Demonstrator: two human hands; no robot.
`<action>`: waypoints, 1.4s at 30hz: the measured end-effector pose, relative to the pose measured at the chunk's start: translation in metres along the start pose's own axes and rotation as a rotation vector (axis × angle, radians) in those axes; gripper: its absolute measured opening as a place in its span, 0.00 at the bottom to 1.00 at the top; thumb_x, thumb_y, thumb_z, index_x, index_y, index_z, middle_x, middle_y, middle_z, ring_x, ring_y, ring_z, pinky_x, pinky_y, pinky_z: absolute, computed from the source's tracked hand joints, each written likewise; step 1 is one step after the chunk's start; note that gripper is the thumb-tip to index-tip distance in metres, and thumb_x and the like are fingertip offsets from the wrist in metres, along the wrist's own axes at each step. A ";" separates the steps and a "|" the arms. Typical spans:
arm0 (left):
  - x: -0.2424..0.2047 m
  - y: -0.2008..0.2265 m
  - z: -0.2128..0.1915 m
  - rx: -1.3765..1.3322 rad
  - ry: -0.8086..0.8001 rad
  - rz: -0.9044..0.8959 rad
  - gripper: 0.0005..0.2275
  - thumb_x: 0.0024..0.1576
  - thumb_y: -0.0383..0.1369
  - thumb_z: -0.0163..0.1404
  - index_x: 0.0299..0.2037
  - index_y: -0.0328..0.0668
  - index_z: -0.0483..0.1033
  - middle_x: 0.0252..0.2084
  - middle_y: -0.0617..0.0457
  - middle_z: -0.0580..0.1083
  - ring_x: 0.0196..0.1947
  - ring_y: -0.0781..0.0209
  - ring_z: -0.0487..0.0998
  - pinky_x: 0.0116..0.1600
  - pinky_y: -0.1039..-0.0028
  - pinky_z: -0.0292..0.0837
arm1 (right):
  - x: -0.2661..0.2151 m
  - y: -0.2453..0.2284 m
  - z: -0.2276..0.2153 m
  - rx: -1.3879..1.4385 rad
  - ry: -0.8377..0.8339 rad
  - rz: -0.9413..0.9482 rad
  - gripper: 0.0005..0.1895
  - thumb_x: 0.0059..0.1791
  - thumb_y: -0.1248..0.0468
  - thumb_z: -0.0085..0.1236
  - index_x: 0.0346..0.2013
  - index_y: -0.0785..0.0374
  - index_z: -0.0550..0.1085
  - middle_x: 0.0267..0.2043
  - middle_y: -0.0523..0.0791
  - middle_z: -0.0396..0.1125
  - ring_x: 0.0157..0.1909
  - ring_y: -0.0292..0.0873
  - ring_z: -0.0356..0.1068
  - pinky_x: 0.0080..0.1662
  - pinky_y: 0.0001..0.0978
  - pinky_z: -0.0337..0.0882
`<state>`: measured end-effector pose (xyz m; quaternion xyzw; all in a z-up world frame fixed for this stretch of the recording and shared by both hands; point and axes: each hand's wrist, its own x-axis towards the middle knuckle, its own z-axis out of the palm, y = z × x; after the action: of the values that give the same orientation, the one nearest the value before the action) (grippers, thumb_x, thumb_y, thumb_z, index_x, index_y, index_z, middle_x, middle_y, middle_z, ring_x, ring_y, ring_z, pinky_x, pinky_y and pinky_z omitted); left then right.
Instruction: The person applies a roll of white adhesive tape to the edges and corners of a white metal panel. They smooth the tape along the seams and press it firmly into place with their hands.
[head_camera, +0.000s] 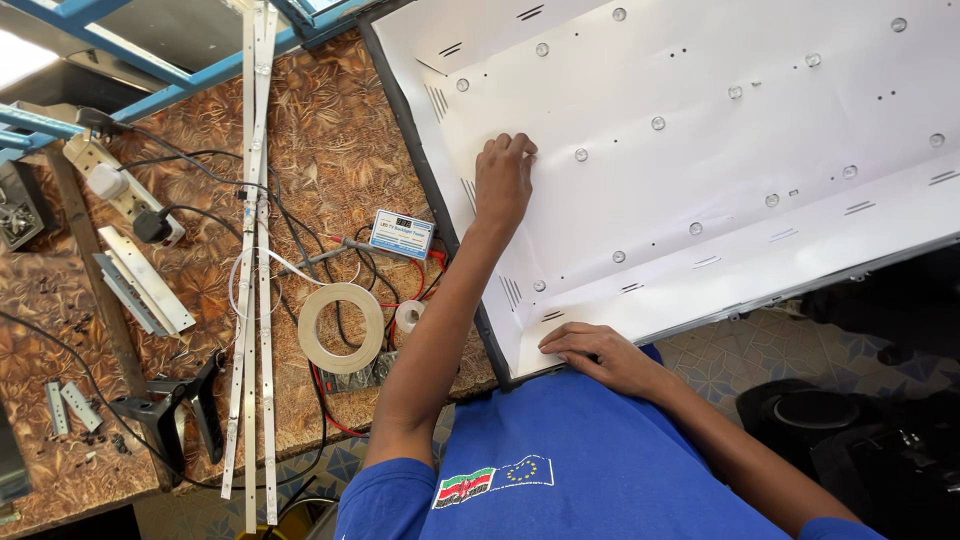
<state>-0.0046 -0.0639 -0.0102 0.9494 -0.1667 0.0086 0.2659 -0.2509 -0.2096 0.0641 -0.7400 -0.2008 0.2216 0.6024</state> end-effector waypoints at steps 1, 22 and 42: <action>0.000 -0.004 -0.002 0.002 -0.008 -0.032 0.05 0.60 0.26 0.52 0.42 0.48 0.74 0.35 0.58 0.68 0.40 0.61 0.73 0.47 0.68 0.68 | 0.000 0.000 0.000 0.002 0.002 0.003 0.15 0.55 0.67 0.47 0.52 0.62 0.79 0.50 0.53 0.75 0.54 0.55 0.75 0.54 0.49 0.73; 0.039 0.016 0.015 0.169 -0.187 0.453 0.21 0.70 0.32 0.39 0.74 0.53 0.60 0.79 0.53 0.52 0.80 0.55 0.45 0.81 0.64 0.40 | 0.002 0.001 -0.004 0.043 -0.016 0.017 0.14 0.55 0.67 0.48 0.52 0.62 0.79 0.50 0.52 0.75 0.52 0.54 0.77 0.52 0.49 0.73; 0.042 -0.044 0.001 0.487 -0.013 0.047 0.26 0.72 0.36 0.34 0.78 0.42 0.40 0.81 0.50 0.40 0.81 0.57 0.38 0.82 0.64 0.36 | -0.004 0.009 -0.001 -0.041 -0.001 -0.039 0.14 0.56 0.66 0.45 0.52 0.60 0.77 0.53 0.47 0.73 0.55 0.45 0.74 0.56 0.36 0.72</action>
<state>0.0490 -0.0420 -0.0290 0.9815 -0.1833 0.0488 0.0277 -0.2537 -0.2146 0.0562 -0.7479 -0.2202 0.2059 0.5914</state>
